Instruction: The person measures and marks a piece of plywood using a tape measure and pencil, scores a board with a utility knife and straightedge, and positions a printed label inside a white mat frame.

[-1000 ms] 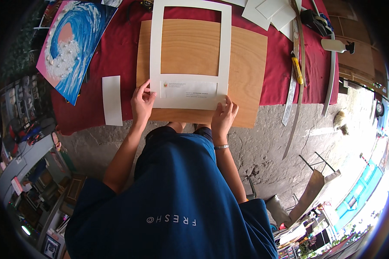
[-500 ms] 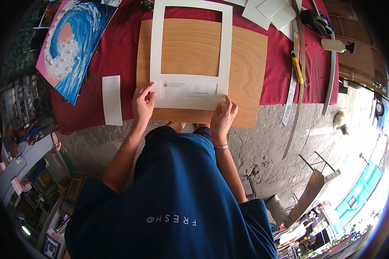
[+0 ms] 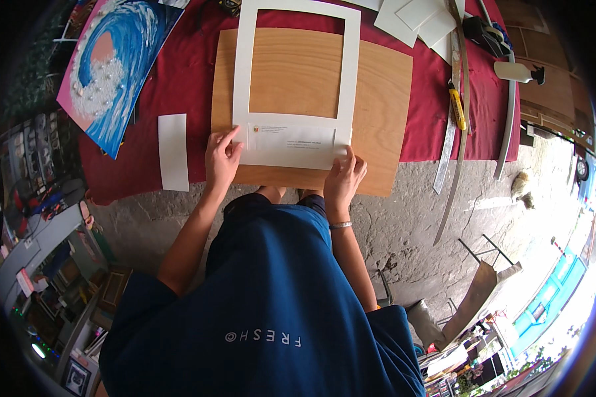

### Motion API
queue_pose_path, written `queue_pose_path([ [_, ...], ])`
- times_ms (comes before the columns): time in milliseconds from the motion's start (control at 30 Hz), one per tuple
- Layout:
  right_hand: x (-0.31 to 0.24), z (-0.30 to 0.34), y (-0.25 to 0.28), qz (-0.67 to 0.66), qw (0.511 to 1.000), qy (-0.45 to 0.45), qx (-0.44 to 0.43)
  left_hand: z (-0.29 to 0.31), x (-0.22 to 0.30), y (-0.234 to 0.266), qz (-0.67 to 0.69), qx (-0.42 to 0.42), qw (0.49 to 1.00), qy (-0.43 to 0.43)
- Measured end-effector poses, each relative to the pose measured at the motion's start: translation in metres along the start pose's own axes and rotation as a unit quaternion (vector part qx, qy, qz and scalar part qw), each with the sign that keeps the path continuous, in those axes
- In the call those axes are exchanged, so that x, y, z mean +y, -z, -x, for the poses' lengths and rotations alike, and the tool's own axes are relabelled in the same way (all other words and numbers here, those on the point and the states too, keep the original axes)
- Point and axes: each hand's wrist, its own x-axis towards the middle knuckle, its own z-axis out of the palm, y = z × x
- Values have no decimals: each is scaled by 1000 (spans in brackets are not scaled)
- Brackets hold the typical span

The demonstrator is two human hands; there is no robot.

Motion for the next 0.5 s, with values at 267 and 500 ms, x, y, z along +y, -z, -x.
queue_pose_path([
  [267,5,1,18,-15,998,38,-56,0,2,-1,29,12,998,46],
  [500,8,-7,18,-36,996,23,-83,-5,-4,-5,83,30,992,88],
])
